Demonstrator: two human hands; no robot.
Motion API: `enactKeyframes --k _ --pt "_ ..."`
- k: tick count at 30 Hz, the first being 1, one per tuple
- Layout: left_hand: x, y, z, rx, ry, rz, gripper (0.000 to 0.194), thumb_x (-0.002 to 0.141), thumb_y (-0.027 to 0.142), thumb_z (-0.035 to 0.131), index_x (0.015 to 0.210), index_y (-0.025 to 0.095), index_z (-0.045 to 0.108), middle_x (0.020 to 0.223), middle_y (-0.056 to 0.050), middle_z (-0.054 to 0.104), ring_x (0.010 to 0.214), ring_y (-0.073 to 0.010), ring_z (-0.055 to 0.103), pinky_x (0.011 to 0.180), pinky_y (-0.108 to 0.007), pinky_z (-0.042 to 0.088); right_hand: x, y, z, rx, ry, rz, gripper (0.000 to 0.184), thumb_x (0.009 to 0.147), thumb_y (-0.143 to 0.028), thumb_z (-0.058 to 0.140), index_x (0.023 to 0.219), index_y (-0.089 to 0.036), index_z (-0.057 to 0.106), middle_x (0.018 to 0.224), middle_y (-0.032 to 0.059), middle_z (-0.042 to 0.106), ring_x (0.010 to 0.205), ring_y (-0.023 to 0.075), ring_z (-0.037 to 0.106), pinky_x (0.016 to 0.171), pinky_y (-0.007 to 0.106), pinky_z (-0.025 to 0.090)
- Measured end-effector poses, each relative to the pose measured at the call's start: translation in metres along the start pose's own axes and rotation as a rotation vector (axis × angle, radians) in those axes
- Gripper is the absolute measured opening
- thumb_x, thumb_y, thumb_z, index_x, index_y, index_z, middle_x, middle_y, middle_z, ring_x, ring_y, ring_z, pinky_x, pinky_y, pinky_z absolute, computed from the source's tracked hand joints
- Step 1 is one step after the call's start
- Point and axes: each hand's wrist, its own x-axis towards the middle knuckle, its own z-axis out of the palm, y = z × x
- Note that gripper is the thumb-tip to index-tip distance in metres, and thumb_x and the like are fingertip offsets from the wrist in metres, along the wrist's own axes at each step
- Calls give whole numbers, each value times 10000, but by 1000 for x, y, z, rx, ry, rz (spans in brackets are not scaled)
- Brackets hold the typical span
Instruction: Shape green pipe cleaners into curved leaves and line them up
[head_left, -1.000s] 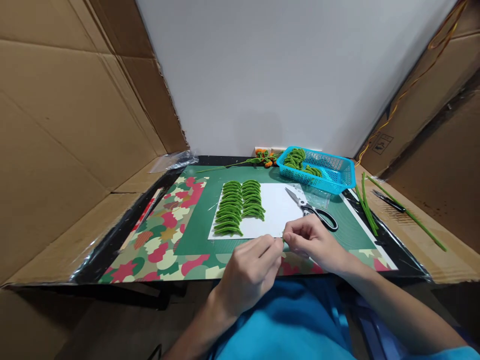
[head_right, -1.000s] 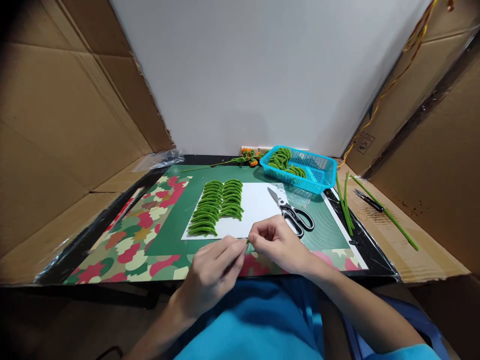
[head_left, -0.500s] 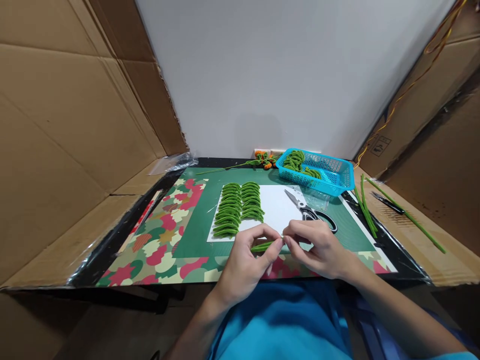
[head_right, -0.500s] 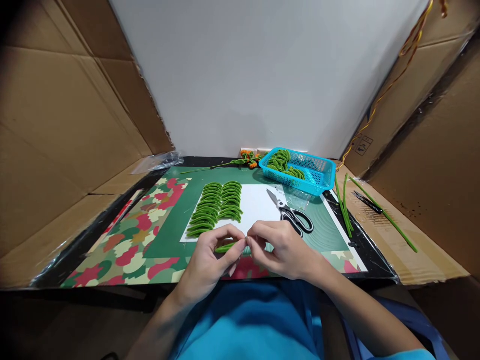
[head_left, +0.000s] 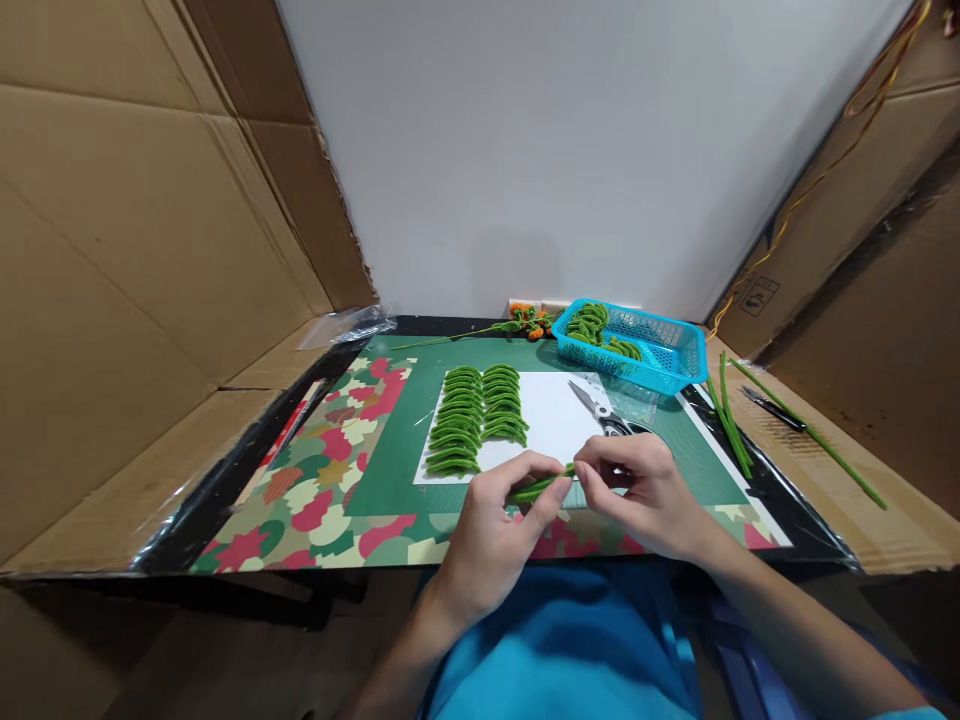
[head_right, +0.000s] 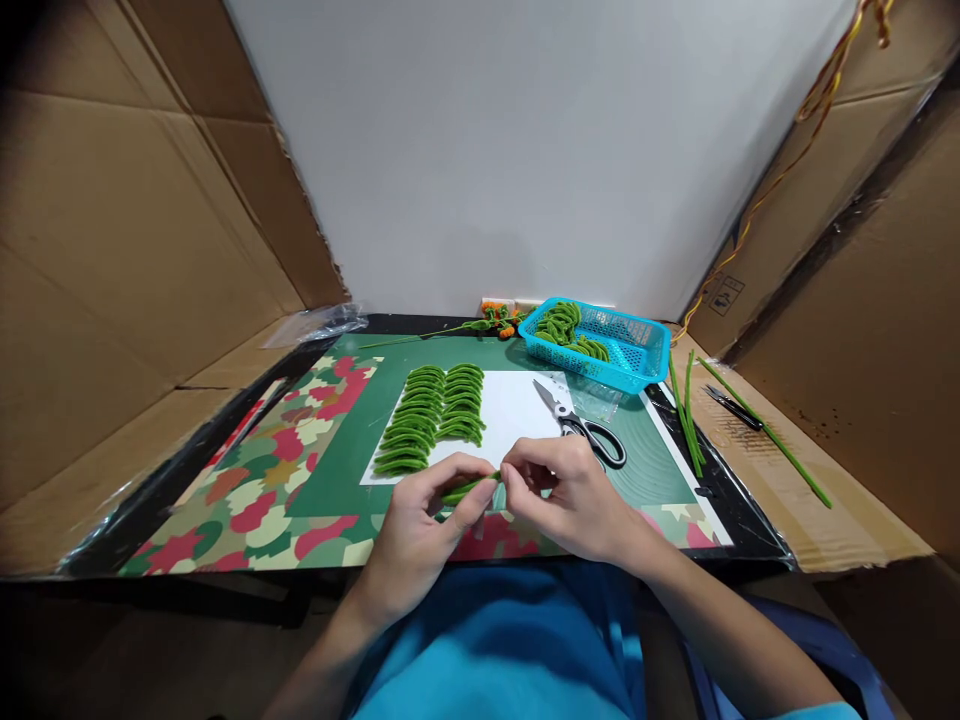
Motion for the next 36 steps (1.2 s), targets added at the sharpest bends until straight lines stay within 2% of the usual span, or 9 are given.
enactKeyframes --k 2,6,10,13,18,22,26,30,36 --pt "-2 -3 0 4 -13 -39 205 1051 373 644 1031 208 764 917 -3 762 817 -133 692 747 -205 510 1 2 1 -50 80 -30 219 952 -129 606 741 -188 607 607 -69 459 529 75 387 532 232 300" --pt "-7 -6 3 -81 -63 -131 397 1083 457 567 876 175 755 706 -1 706 573 -105 621 569 -210 463 2 3 7 -18 206 17 279 1001 -198 611 724 -195 589 601 -61 491 525 84 399 523 235 312" --pt "-8 -6 8 -286 -65 -211 415 1052 522 601 917 161 754 577 14 658 433 -98 588 438 -194 405 -1 0 18 215 142 158 343 1038 -362 642 740 -193 621 639 -26 595 553 107 492 522 236 372" --pt "-5 -7 9 -344 -74 -242 423 1018 534 655 878 145 741 541 3 661 404 -95 591 403 -174 374 -3 -1 24 289 178 195 414 1042 -398 645 686 -199 577 607 -30 572 535 108 487 508 238 373" --pt "-4 -7 8 -388 -117 -312 447 978 558 689 848 132 721 722 -108 806 393 -116 624 362 -183 346 0 4 29 -8 343 70 433 1046 -316 628 641 -208 519 574 -44 478 518 103 412 524 257 342" --pt "-5 -6 10 -273 -27 -256 346 951 454 750 796 145 747 652 -60 769 424 -128 634 406 -207 400 1 8 33 -213 375 -29 386 1039 -259 609 667 -209 519 603 -28 512 529 107 436 555 267 359" --pt "-3 -9 11 -232 -16 -249 322 944 421 762 758 161 720 529 3 663 419 -121 598 445 -214 443 -1 8 36 -29 319 147 401 1053 -325 610 674 -201 571 598 -15 580 536 114 526 541 245 410" --pt "-1 -15 11 -254 -75 -266 374 966 444 730 725 168 654 558 -11 676 449 -122 617 441 -201 452 -7 9 41 260 310 277 245 984 -369 721 838 -178 766 807 53 792 733 198 747 663 260 587" --pt "-4 -16 13 -180 -47 -336 398 922 469 765 706 157 645 555 -23 667 396 -127 606 360 -189 413 -20 12 51 88 429 223 142 951 -293 756 972 -218 875 953 79 865 780 263 831 702 317 671"
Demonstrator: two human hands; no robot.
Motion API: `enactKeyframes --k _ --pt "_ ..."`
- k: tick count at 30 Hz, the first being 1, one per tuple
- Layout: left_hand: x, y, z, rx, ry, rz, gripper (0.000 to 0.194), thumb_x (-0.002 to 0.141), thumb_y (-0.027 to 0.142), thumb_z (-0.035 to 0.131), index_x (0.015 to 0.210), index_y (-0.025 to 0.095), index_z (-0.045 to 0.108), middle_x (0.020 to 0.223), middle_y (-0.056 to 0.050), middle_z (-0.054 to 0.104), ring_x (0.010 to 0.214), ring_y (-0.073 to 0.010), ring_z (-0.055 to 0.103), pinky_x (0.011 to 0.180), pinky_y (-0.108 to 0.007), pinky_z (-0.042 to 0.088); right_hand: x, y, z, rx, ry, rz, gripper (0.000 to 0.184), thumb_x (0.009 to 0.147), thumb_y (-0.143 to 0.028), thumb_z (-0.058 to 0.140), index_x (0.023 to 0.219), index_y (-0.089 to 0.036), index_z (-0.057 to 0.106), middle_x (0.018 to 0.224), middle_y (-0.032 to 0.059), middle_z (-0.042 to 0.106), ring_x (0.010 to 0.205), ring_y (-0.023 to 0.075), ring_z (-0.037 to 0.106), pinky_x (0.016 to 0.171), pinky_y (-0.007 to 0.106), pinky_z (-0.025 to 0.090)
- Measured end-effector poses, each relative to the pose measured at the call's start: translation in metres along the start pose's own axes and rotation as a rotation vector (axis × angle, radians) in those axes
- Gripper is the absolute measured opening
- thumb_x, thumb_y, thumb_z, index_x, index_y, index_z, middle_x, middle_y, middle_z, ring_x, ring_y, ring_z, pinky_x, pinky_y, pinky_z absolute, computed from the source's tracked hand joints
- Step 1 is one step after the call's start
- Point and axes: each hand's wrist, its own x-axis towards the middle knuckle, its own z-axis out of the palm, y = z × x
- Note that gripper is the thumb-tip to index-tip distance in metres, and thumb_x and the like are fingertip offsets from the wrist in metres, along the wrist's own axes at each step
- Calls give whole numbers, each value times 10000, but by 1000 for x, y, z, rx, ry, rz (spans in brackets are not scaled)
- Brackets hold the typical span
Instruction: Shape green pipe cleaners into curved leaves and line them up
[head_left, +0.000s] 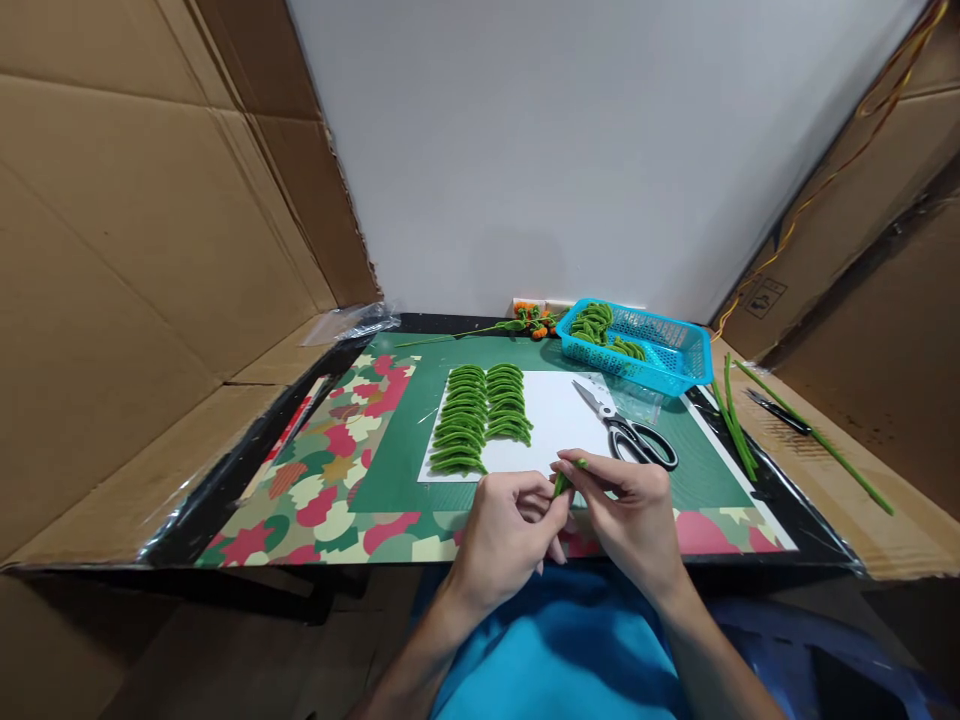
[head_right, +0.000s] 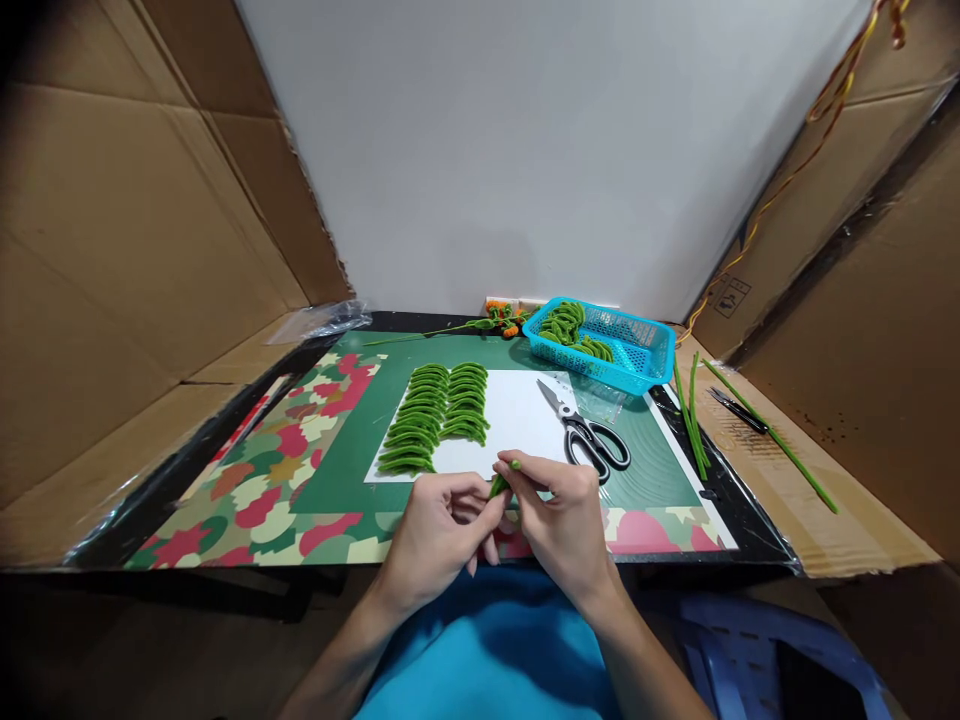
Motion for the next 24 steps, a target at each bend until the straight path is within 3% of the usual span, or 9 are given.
enactKeyframes --k 3,7,14,20,24 --pt "0 1 -1 -51 -25 12 380 946 495 737 797 151 675 649 -41 721 456 -126 639 407 -190 452 1 0 -1 25 39 9 140 945 -301 770 990 -226 880 979 78 865 826 281 842 743 344 698" --pt "2 2 -1 -71 -68 18 442 1004 536 651 768 163 642 582 -7 667 455 -101 594 453 -184 461 5 -2 -3 175 75 109 191 936 -336 791 1064 -216 869 990 73 865 866 283 847 779 377 725" --pt "0 2 -3 -71 -49 70 453 977 506 702 693 159 636 591 -13 672 444 -88 566 472 -194 461 1 3 2 156 76 44 230 975 -316 752 1170 -248 852 1019 71 864 905 278 847 816 384 721" --pt "2 0 -5 -131 -61 48 446 980 545 685 754 163 644 514 28 595 397 -72 476 412 -178 370 7 -2 2 321 38 145 389 953 -380 786 1312 -230 788 1028 84 863 898 278 843 814 420 725" --pt "4 2 -6 -159 -73 29 476 973 593 669 761 170 630 487 49 541 386 -75 456 407 -185 337 9 -3 0 377 44 185 339 970 -450 758 1180 -197 842 1062 110 857 873 285 839 790 431 729"
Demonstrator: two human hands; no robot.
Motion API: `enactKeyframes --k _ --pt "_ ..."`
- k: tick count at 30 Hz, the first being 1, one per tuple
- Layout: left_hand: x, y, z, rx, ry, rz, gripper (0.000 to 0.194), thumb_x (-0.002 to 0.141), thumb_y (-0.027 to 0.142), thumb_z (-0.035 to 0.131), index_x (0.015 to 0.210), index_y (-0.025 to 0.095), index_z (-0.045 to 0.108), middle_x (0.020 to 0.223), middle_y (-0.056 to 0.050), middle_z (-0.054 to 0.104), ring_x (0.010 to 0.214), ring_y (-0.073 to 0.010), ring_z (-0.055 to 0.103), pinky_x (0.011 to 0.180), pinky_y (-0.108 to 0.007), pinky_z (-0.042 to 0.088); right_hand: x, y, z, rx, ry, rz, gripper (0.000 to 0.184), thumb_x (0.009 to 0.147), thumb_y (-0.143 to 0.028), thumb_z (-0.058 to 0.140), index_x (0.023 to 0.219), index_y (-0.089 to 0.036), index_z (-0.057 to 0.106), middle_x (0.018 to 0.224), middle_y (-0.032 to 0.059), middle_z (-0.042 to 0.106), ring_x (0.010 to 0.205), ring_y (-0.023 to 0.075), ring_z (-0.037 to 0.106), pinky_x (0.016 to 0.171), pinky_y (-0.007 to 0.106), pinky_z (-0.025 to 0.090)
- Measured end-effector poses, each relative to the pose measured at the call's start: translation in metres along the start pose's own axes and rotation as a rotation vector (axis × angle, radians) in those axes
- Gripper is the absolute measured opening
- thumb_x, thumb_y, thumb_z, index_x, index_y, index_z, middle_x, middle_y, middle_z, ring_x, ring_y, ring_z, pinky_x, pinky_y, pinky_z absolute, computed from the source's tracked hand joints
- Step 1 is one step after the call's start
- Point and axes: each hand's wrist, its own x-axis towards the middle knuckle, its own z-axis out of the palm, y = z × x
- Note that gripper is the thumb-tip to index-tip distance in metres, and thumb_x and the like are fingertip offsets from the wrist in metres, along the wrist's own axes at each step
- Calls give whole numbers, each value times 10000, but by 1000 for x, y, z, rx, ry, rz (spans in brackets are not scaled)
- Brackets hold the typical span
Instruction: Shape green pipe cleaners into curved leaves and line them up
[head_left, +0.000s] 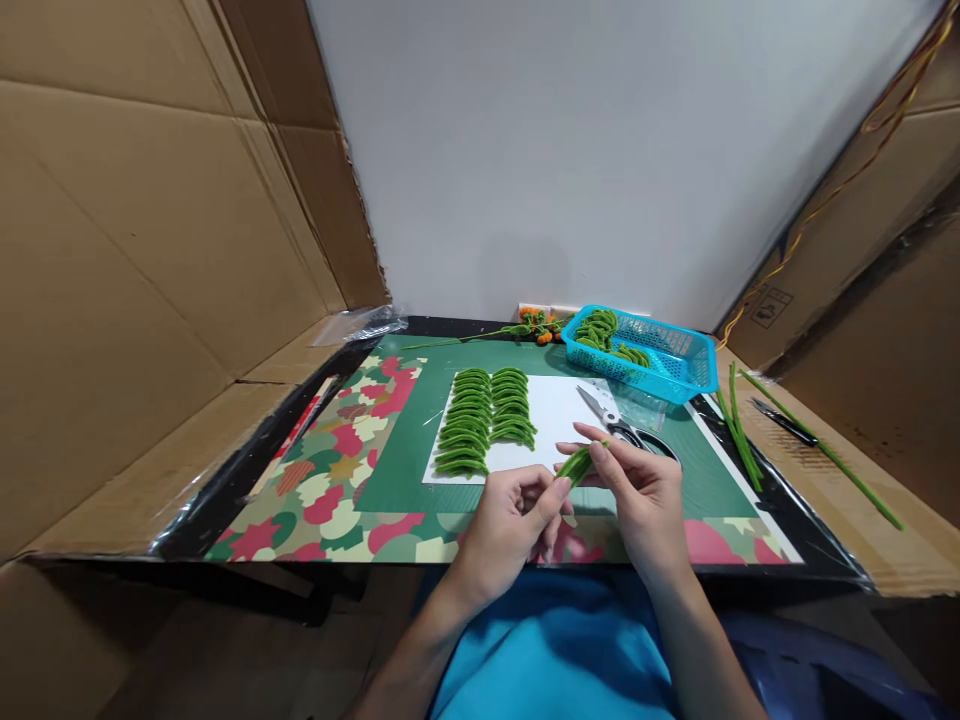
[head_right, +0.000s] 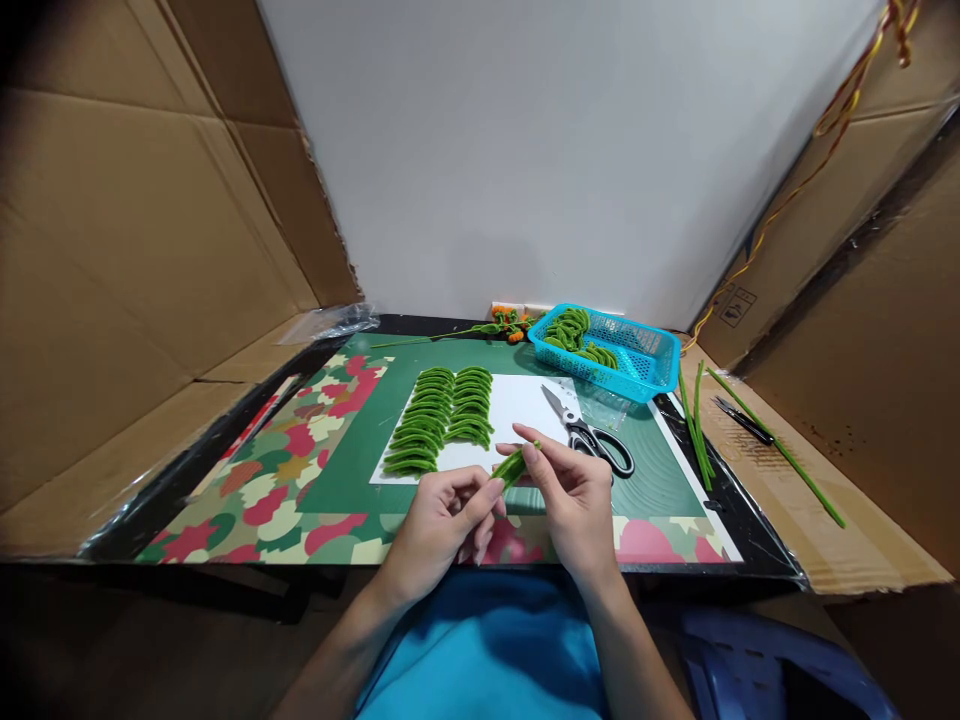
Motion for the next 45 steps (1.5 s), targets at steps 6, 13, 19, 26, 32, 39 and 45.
enactKeyframes --k 6,13,19,26,32,39,45 --pt "-2 2 -1 46 -28 58 437 948 537 729 731 169 637 515 44 545 433 -80 472 458 -202 351 -1 9 -1 -26 73 -2 309 963 -448 765 1106 -189 855 942 109 862 767 296 840 695 418 727" --pt "0 0 0 1 11 38 460 962 585 692 765 172 642 487 53 530 407 -80 457 446 -198 328 3 2 -1 31 -12 64 370 905 -457 826 1159 -189 842 990 115 862 841 292 843 742 412 729" --pt "-2 -1 -3 78 -11 75 462 969 514 715 687 179 570 508 41 554 441 -78 477 491 -203 366 -4 4 1 -109 -11 -50 142 845 -296 874 976 -245 895 919 69 865 793 270 840 708 339 706" --pt "-1 -6 -1 32 9 81 413 1047 509 613 810 170 601 505 73 501 439 -72 482 488 -186 370 5 -4 -9 -107 -125 -82 68 885 -265 828 923 -241 878 832 25 836 606 169 766 577 243 652" --pt "-2 -6 -1 -59 97 88 318 1048 513 616 970 210 561 592 96 505 437 -68 546 411 -140 352 8 -11 -18 -89 -211 -8 130 828 -258 875 945 -202 867 704 24 811 552 184 773 549 229 649" --pt "-2 -8 3 -60 133 183 322 972 436 752 1157 194 647 856 5 674 544 -104 669 404 -167 494 5 -7 -19 -146 -166 -127 89 835 -220 878 923 -231 866 771 22 838 604 186 804 585 215 662" --pt "-4 -10 1 13 185 221 251 989 381 741 1126 171 745 752 -7 707 562 -122 668 445 -184 524 4 -7 -20 -184 -185 -160 88 865 -226 854 952 -220 861 803 34 845 630 199 814 600 236 670"
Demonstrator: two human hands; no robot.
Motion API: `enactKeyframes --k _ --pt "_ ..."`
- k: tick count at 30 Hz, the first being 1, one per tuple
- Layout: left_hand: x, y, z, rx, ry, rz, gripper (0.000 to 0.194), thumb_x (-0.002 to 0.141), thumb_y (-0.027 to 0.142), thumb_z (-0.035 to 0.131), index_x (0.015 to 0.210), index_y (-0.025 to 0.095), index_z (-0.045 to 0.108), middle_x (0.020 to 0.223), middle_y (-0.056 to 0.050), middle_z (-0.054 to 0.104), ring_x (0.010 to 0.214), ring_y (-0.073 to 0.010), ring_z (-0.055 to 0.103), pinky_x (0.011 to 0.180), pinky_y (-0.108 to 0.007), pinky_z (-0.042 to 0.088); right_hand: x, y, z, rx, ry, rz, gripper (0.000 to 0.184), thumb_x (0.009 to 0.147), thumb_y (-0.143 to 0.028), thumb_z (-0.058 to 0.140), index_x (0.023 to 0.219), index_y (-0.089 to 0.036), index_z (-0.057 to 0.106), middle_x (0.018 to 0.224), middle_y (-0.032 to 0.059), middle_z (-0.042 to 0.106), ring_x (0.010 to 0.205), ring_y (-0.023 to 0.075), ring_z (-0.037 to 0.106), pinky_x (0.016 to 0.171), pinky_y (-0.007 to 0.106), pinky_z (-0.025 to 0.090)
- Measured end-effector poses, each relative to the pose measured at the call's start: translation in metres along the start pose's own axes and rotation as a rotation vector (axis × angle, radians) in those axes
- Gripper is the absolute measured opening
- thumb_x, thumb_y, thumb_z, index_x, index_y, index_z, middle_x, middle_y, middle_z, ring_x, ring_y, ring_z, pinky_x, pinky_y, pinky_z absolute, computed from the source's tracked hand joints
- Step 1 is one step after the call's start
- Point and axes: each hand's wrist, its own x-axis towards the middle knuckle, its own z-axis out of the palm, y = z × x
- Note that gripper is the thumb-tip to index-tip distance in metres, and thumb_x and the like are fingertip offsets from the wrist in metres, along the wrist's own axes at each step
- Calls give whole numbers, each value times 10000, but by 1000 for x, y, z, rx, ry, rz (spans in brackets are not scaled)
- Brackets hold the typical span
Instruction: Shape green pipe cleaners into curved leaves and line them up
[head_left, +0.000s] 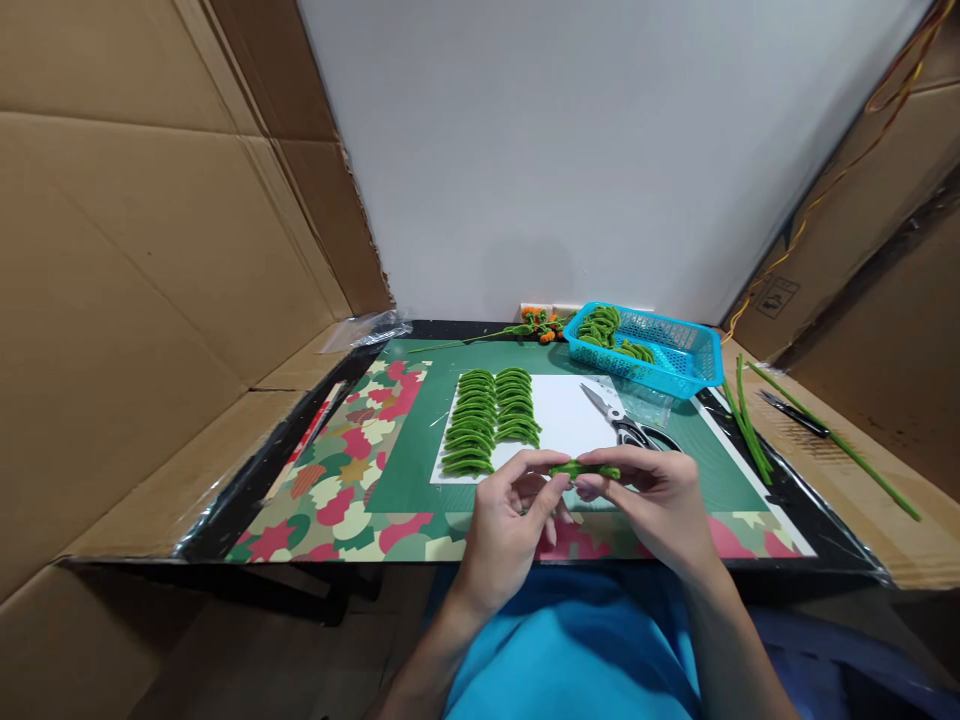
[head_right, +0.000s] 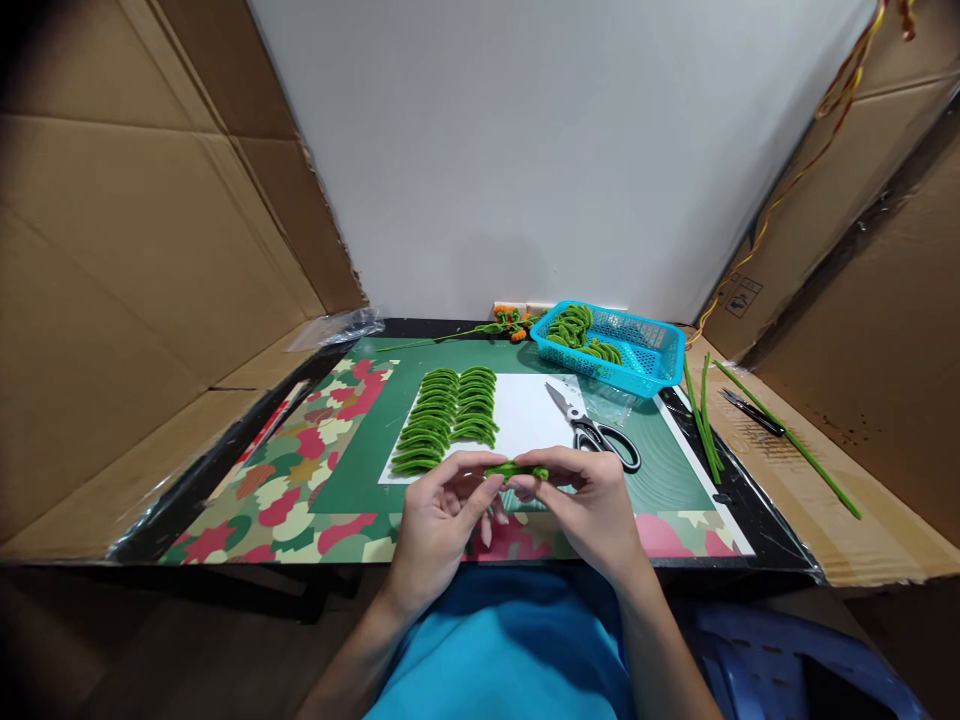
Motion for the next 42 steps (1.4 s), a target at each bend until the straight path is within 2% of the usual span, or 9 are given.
enactKeyframes --k 4,9,15,17,20,25,35,40,42 --pt "-1 -2 -1 6 22 1 221 981 378 754 1057 170 753 688 5 703 509 -121 652 444 -198 525 -2 2 1 -13 8 -11 121 886 -202 829 1000 -227 859 787 21 843 648 193 819 618 226 668" --pt "-1 -2 -1 37 5 -4 222 994 377 738 1035 161 765 673 -2 715 459 -107 638 462 -203 517 -3 7 3 -62 89 -118 126 911 -170 812 984 -260 863 842 4 854 664 166 813 640 213 661" --pt "2 2 0 -13 17 -47 277 963 424 758 1080 173 767 739 -12 730 521 -134 668 437 -207 532 -3 2 2 -222 55 -237 202 932 -135 794 1062 -278 852 918 1 860 734 162 816 693 218 645" --pt "1 2 0 3 -6 -80 302 958 439 758 1104 175 779 695 -8 725 493 -128 645 428 -199 509 -4 1 4 -250 44 -285 236 946 -112 768 1093 -281 845 949 5 857 760 160 813 706 218 639" --pt "-2 -2 0 92 8 -95 312 979 457 725 1001 161 822 550 5 664 412 -100 573 427 -185 457 -6 4 6 -274 31 -343 303 978 -78 702 1159 -284 829 918 3 843 737 148 799 692 212 632" --pt "-7 -7 3 67 67 -152 339 879 482 821 924 146 823 575 -25 706 405 -116 592 415 -197 464 -12 11 6 -383 68 -441 450 978 -20 639 1298 -301 784 1003 12 853 760 141 815 695 192 640" --pt "-4 0 2 -98 12 -200 371 756 480 932 737 143 778 642 -69 754 453 -158 667 443 -230 525 -15 5 4 -463 -14 -582 555 963 4 618 1379 -342 745 1115 27 848 879 211 844 753 261 691" --pt "-2 -3 4 -131 32 -200 365 776 483 921 820 137 812 594 -54 734 471 -172 697 460 -230 557 -18 11 6 -483 106 -491 466 955 -45 700 1277 -367 798 1093 8 852 873 241 845 770 317 708" --pt "-2 -3 5 -157 37 -184 356 769 463 930 826 131 812 611 -59 744 492 -179 719 472 -231 573 -20 13 7 -470 166 -508 495 931 -30 729 1272 -383 799 1084 1 853 855 253 844 757 346 715"
